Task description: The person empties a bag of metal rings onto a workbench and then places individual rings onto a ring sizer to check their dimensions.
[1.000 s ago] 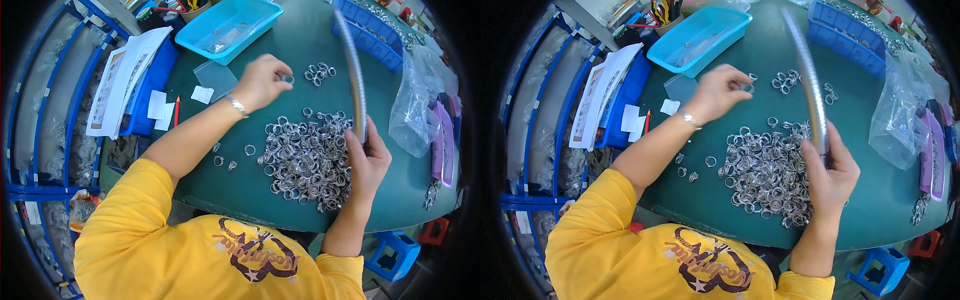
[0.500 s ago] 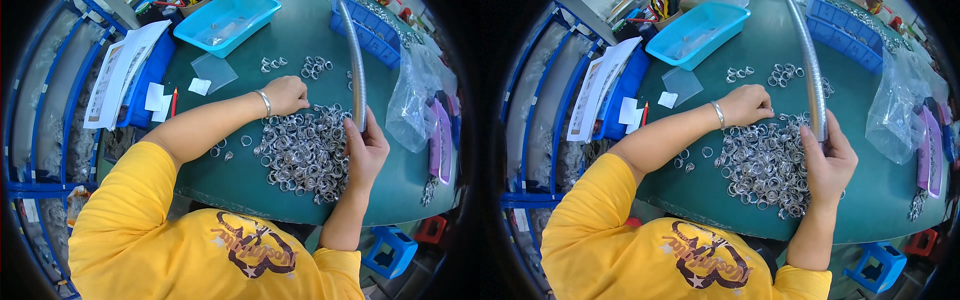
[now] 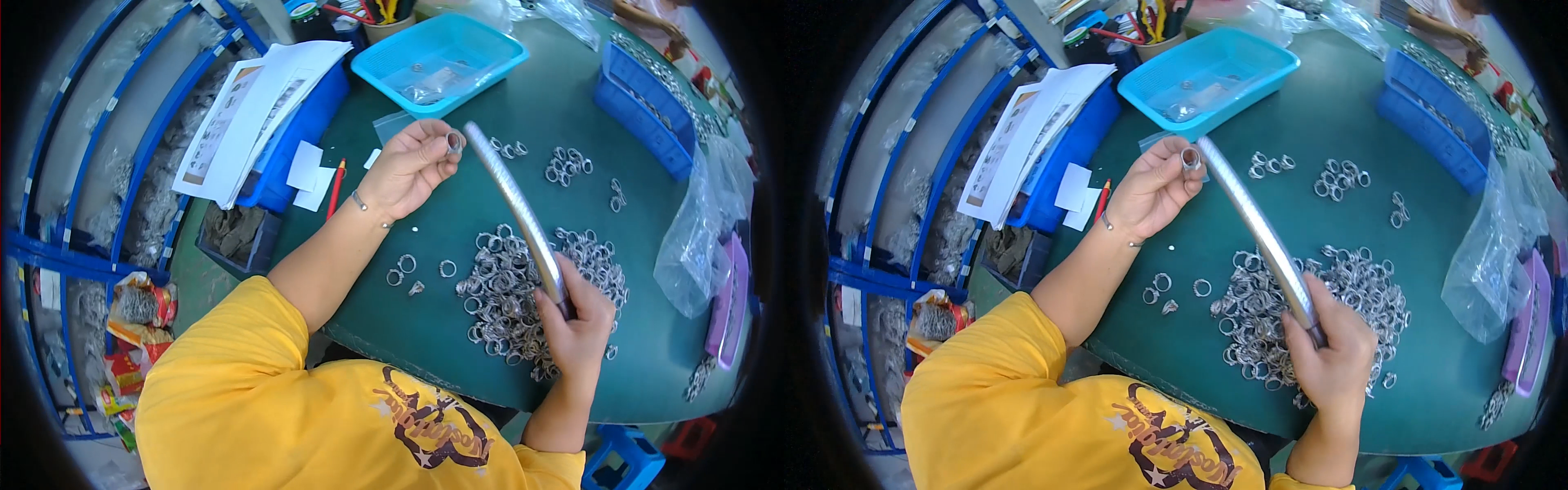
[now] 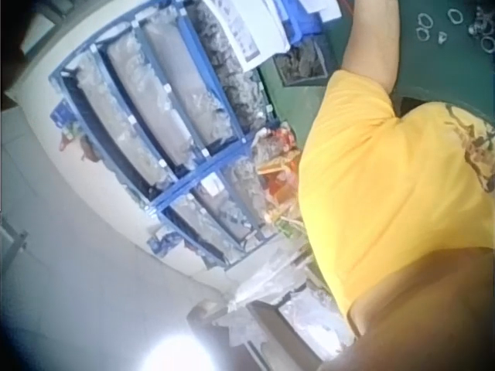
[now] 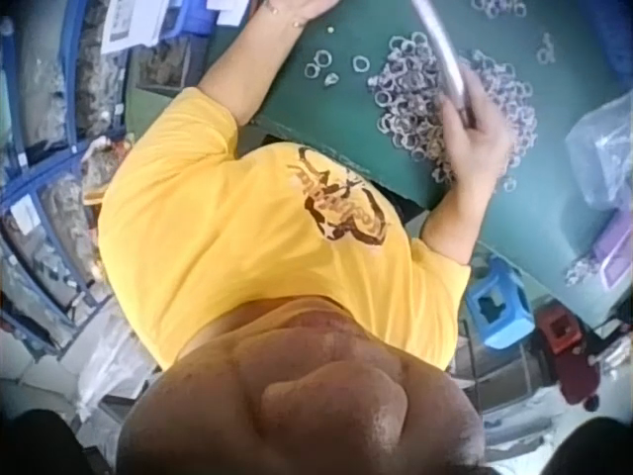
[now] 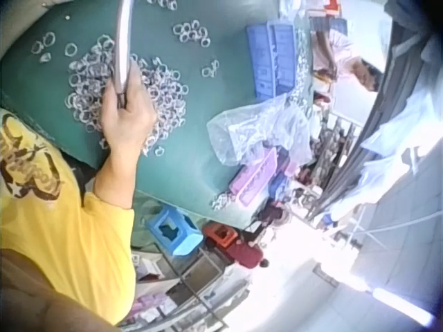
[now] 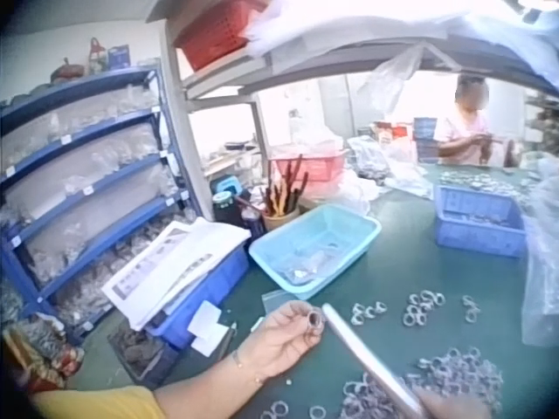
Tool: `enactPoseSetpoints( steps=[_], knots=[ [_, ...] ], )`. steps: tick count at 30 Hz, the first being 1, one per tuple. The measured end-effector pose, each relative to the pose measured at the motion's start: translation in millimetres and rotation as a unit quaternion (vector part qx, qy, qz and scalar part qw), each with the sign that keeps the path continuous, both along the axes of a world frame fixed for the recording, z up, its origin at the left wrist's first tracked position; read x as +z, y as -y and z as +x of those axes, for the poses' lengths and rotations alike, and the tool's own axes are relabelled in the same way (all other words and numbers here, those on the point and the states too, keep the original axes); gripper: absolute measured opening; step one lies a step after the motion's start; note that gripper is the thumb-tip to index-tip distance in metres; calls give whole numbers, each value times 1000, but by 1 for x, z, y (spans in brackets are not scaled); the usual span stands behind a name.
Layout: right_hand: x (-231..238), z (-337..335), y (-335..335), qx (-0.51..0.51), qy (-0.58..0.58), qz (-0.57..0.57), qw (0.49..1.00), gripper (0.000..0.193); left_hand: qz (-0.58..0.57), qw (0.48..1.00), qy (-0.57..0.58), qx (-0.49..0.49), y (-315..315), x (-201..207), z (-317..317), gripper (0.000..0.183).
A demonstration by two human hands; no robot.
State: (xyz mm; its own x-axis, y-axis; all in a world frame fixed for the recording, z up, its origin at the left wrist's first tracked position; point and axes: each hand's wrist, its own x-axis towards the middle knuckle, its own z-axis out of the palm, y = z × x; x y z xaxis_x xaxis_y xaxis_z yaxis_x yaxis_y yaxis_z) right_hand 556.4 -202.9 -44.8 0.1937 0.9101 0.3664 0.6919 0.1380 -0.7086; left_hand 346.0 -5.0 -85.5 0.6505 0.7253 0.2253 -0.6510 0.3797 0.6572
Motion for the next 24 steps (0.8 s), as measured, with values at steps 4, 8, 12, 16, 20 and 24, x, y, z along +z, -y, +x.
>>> enactPoseSetpoints(
  steps=[4,8,12,16,20,24],
  knots=[
    [1,-5,-1,31,16,-17,999,40,-5,998,33,52,-1,4,-4,22],
    [-3,-5,-6,55,30,31,998,39,39,998,-6,46,15,8,5,32],
    [-6,-3,-7,70,35,59,995,40,74,994,-75,35,31,12,13,42],
    [-6,-2,-6,66,61,60,994,41,105,988,-106,38,30,14,12,41],
    [-6,-1,-5,56,61,58,995,40,164,977,-133,37,31,18,13,31],
    [-6,-1,-5,50,39,55,996,39,195,970,-143,5,22,23,15,24]
  ],
)
